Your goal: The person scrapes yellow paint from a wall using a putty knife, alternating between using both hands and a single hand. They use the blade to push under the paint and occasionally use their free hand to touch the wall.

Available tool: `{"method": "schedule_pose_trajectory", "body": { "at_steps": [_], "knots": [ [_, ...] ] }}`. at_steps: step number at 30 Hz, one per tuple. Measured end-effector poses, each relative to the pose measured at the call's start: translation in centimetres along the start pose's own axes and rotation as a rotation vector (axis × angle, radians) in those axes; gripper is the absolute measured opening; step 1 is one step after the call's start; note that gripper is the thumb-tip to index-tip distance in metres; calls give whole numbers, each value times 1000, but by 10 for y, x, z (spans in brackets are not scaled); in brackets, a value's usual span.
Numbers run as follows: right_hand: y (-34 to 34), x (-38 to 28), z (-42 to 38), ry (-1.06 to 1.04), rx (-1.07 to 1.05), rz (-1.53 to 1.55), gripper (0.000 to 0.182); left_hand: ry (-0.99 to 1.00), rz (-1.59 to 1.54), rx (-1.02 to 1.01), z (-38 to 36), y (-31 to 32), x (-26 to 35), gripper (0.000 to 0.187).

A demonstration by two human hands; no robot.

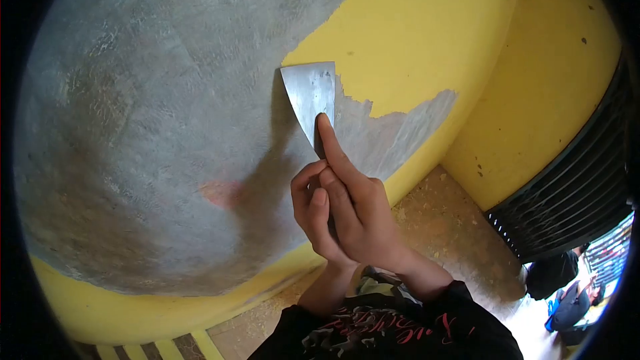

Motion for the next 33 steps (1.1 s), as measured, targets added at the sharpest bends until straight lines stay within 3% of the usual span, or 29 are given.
{"method": "schedule_pose_trajectory", "body": {
  "at_steps": [2, 3, 4, 5, 7, 8, 12, 14, 15, 18, 20, 22, 23, 24, 25, 27, 29, 32, 33],
  "knots": [
    [-1, 0, -8, 35, 13, 0, 51, 149, 141, -109, -1, 3, 7, 39],
    [0, 2, -14, -1, -22, -47, 51, 62, -58, -113, -7, 0, 1, 40],
    [-1, 4, -14, -19, -37, -73, 50, 70, -70, -119, -5, 0, -5, 40],
    [-2, 4, -14, -36, -53, -99, 50, 145, 99, -82, -6, 0, -7, 40],
    [-4, -5, -6, 190, -118, -34, 49, 104, 155, -67, -6, -1, 2, 40],
    [-3, -5, -10, 194, -116, -34, 49, 83, 183, -61, -6, -1, 6, 39],
    [2, -2, -21, 85, -33, -26, 47, -26, -128, -139, -12, -3, 3, 37],
    [3, -3, -17, 124, -38, -49, 47, -96, -46, -94, -9, 0, 12, 39],
    [4, -4, -16, 147, -41, -55, 46, 25, 139, -57, -1, 7, 18, 39],
    [4, -9, -12, 216, 20, 19, 46, 14, 120, -110, -3, 6, 26, 37],
    [5, -6, -18, 137, 8, -35, 46, -41, -32, -102, -10, 3, 19, 35],
    [4, -11, -5, 194, 4, -32, 46, -26, 84, -32, -4, 2, 17, 35],
    [6, -12, -7, 245, 2, -15, 46, 320, 337, -45, 4, 6, 18, 34],
    [8, -13, -10, 296, 1, 2, 46, -70, 12, -89, 4, 13, 37, 33],
    [9, -11, -14, 205, 36, 0, 46, 128, 174, -83, -3, 7, 34, 32],
    [9, -13, -23, 106, 49, 14, 46, 342, 320, -77, -12, 9, 32, 32],
    [6, -15, -15, 156, 33, -15, 46, -70, -87, 14, -16, 8, 28, 33],
    [8, -19, -10, 302, 18, 20, 46, -89, 17, -73, 0, 13, 39, 33],
    [10, -16, -15, 191, 47, -22, 46, 5, 121, -84, -6, 7, 35, 33]
  ]
}}
Point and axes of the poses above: each hand's wrist, its own z-axis towards the middle knuckle, its own y-axis out of the palm, x = y × z, the point moved 2 cm from there along z, towards the middle knuckle, and after that the axes turned 8 degrees about -y, right-handed, at the moved point
